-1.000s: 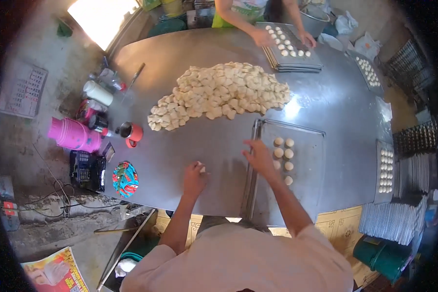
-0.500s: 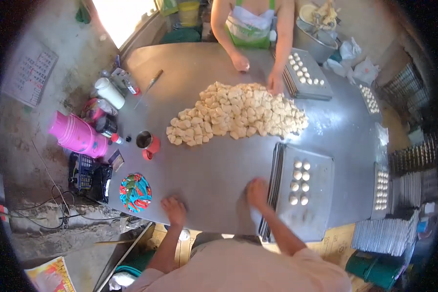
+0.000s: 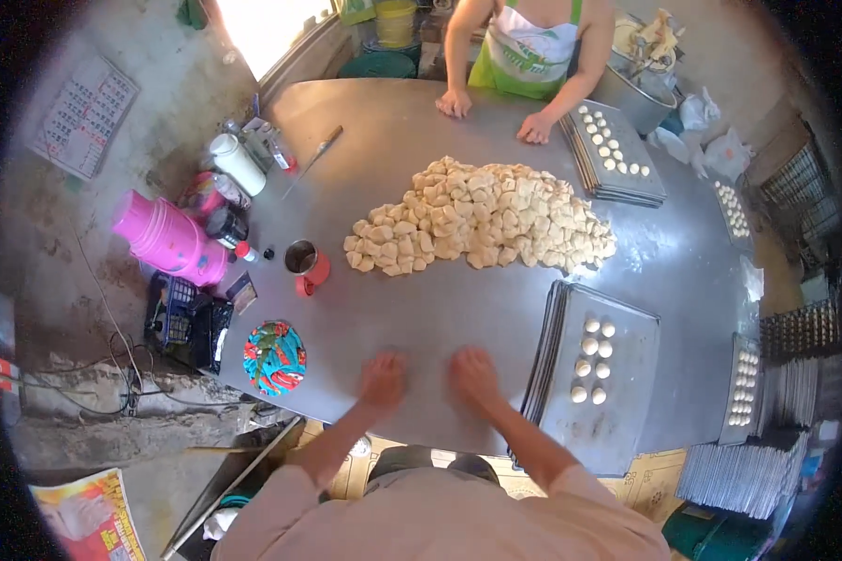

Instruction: The recorder is shaping small pieces of dough into balls and arranging them on a baking tray.

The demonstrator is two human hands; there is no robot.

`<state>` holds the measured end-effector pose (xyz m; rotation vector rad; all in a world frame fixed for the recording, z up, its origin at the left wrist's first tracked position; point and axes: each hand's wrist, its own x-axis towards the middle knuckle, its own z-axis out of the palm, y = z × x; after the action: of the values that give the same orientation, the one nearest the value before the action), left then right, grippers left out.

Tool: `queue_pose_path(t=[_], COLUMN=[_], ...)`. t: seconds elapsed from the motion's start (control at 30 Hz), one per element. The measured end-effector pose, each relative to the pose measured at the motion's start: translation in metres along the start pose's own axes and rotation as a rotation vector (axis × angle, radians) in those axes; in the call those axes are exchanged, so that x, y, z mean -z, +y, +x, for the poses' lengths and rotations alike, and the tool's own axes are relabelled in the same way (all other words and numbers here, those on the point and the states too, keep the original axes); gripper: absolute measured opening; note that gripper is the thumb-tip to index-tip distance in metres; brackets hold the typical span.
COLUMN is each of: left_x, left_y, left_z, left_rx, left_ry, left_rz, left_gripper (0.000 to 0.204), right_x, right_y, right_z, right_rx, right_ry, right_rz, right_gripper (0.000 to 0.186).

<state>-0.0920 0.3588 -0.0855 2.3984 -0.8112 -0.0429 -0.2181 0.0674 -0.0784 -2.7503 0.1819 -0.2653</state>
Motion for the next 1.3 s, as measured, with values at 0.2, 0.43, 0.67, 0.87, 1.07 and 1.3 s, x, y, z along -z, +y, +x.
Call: queue_pose_path(t=[0.2, 0.43, 0.67, 0.87, 1.07, 1.3], left_x=[0.026, -0.006, 0.033, 0.002, 0.01, 0.002], left_y=[-0.01, 0.032, 0.013, 0.042, -0.002, 0.05], left_z=[-0.002, -0.017, -0.031, -0.027, -0.018, -0.008], left_rx=[-0.176, -0.399, -0.239, -0.224, -0.158, -0.402], left_ry=[-0.003, -0.052, -0.02, -0.354, -0.261, -0.25], left_rz=[0.351, 0.278, 0.406, 0.177, 0.114, 0.307], left_gripper=[0.027, 0.028, 0.022, 0.03, 0.032, 0.035], right_x=[0.012, -0.002, 0.001, -0.016, 0.011, -0.007], right_y=[-0.006, -0.022, -0.019, -0.033, -0.033, -0.043], right_z=[-0.002, -0.028, -0.041, -0.044, -0.052, -0.043], right_rx=[0.088, 0.204, 0.035, 0.243, 0.02, 0.401], right_ry=[-0.206, -0.074, -0.204, -0.048, -0.208, 0.098], right_rz=[-0.024, 0.086, 0.006, 0.006, 0.088, 0.046], right_gripper=[0.023, 0.023, 0.027, 0.028, 0.026, 0.019])
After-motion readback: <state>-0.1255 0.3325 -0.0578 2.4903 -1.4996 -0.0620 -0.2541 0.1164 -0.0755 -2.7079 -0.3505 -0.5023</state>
